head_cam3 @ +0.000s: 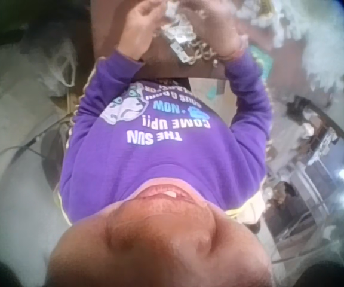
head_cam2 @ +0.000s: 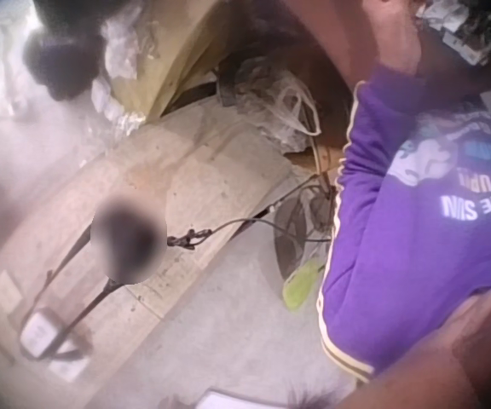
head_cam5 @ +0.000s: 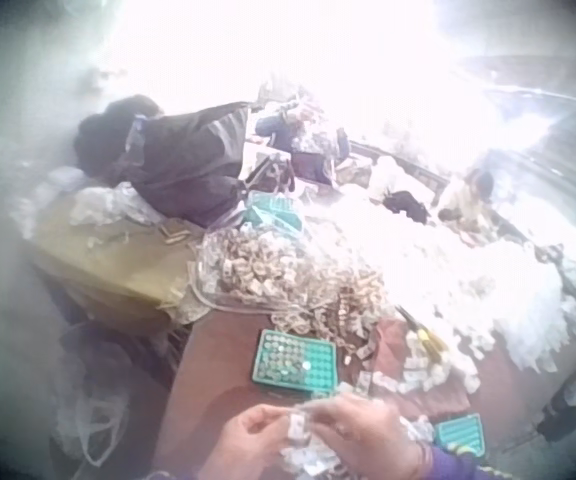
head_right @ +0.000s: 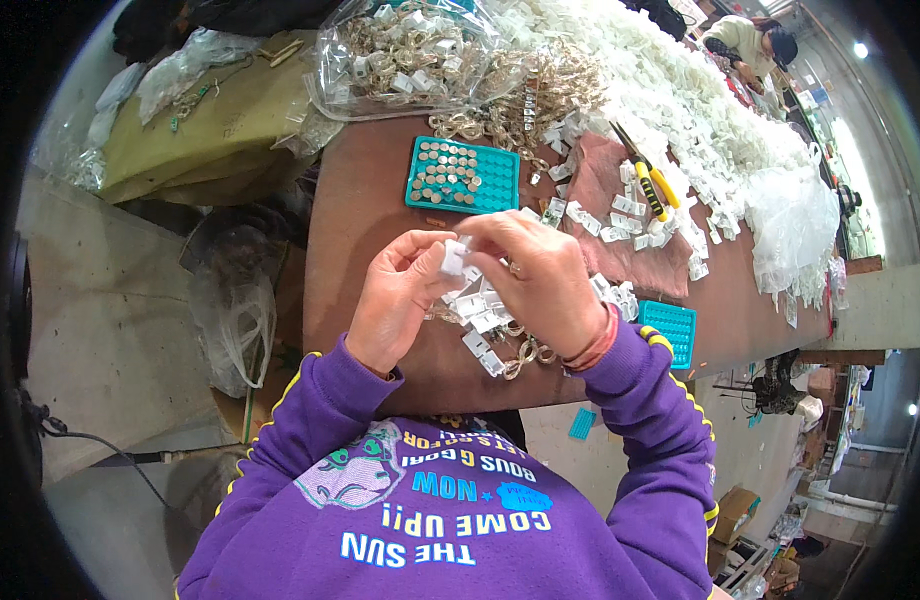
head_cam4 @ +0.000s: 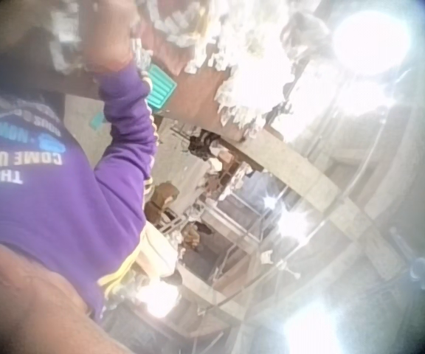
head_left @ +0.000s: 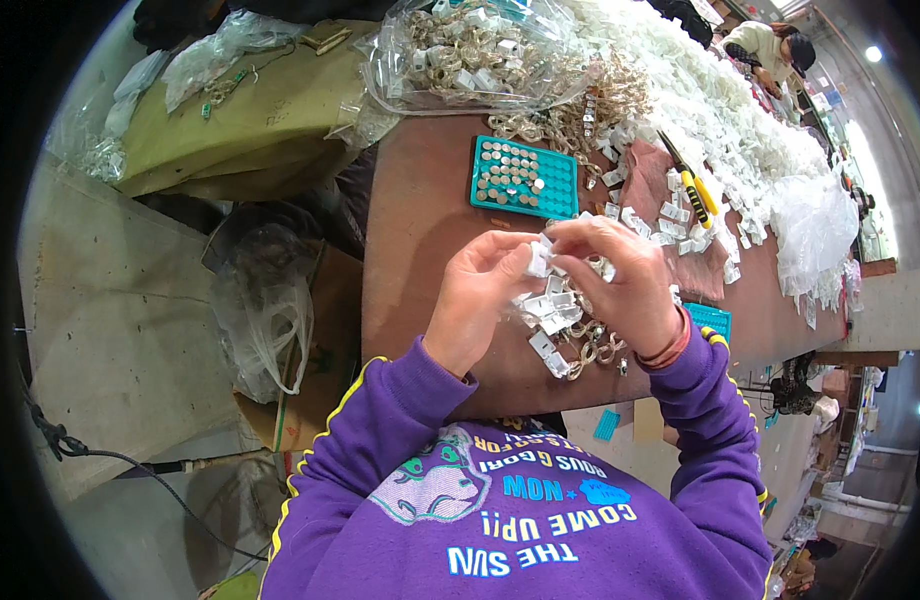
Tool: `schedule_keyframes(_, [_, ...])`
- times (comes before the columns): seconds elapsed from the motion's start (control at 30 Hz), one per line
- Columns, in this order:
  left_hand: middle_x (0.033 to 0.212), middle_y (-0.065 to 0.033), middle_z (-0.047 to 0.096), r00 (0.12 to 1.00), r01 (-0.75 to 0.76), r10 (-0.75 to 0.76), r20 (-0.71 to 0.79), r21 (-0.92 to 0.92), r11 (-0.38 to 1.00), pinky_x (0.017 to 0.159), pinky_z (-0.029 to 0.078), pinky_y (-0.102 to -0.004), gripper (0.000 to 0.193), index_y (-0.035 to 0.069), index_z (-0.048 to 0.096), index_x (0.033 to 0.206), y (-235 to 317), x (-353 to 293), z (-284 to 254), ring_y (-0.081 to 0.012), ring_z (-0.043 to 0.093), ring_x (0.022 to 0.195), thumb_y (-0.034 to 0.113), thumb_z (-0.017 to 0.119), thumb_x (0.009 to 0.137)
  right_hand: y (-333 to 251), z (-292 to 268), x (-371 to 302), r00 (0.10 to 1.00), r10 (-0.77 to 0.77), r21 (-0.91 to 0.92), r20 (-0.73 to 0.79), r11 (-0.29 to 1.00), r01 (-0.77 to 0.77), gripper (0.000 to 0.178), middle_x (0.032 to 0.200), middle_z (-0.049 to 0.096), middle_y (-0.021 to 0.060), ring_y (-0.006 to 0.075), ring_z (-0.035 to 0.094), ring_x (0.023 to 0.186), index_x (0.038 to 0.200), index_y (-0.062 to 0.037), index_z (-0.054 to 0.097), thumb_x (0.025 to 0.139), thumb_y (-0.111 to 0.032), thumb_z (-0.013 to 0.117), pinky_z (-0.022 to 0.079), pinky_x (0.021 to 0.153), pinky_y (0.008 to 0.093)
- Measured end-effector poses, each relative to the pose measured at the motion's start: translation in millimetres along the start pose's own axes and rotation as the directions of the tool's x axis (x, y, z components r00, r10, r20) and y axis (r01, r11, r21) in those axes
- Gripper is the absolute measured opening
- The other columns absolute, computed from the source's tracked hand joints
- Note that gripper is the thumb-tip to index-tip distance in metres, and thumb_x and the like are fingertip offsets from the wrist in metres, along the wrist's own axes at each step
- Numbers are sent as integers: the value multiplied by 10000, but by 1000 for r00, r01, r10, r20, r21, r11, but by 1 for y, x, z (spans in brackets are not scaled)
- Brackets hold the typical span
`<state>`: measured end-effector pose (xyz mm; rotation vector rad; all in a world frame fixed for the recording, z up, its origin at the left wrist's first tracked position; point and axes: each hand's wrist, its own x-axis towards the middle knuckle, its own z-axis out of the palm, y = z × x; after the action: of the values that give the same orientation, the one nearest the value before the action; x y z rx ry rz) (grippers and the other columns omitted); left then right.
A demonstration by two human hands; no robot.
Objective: The person repeatedly picks small white plastic housings and coiled wires from a table, inserts a small metallic component into each housing, and places the assembled units into a blue tray. The person occasionally tests the assembled units by connecting them to a power source, which causes a red light to illuminate.
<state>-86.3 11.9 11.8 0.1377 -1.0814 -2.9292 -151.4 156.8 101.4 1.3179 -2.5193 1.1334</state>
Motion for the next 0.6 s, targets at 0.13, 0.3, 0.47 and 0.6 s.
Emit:
schedule_keyframes(0.13, [1071,-81,650,999,51,-51,-15,-16,999,800,559,-305,223,-2,609,1112,3,-1,3,-131,640,922,166,597,966,2,-4,-6,1000,19,-42,24,999,-18,147,838,632,101,247,618,713,912,0,620,788,31,694,495,630,325])
schedule_keyframes(0.3, [1021,-62,656,997,65,-67,-29,-46,997,770,550,-272,227,-3,629,1089,2,-2,4,-123,631,887,171,634,943,6,8,-11,999,-35,-94,25,995,37,124,829,573,123,301,605,717,907,-12,554,823,50,621,486,595,355])
schedule_keyframes(0.47, [1059,-59,651,994,105,-107,-31,-69,992,784,542,-282,221,11,618,1103,-1,-4,2,-125,631,914,176,610,957,7,21,-20,999,-46,-115,-29,992,43,115,821,526,144,359,586,681,929,-36,521,852,18,587,475,546,399])
schedule_keyframes(0.6, [1068,-60,648,995,99,-99,-5,-36,994,798,538,-294,208,9,599,1103,-2,-4,1,-125,633,902,172,572,978,6,23,-23,997,-60,-152,-53,987,52,109,803,530,148,355,587,658,937,-42,528,860,-4,595,476,536,403])
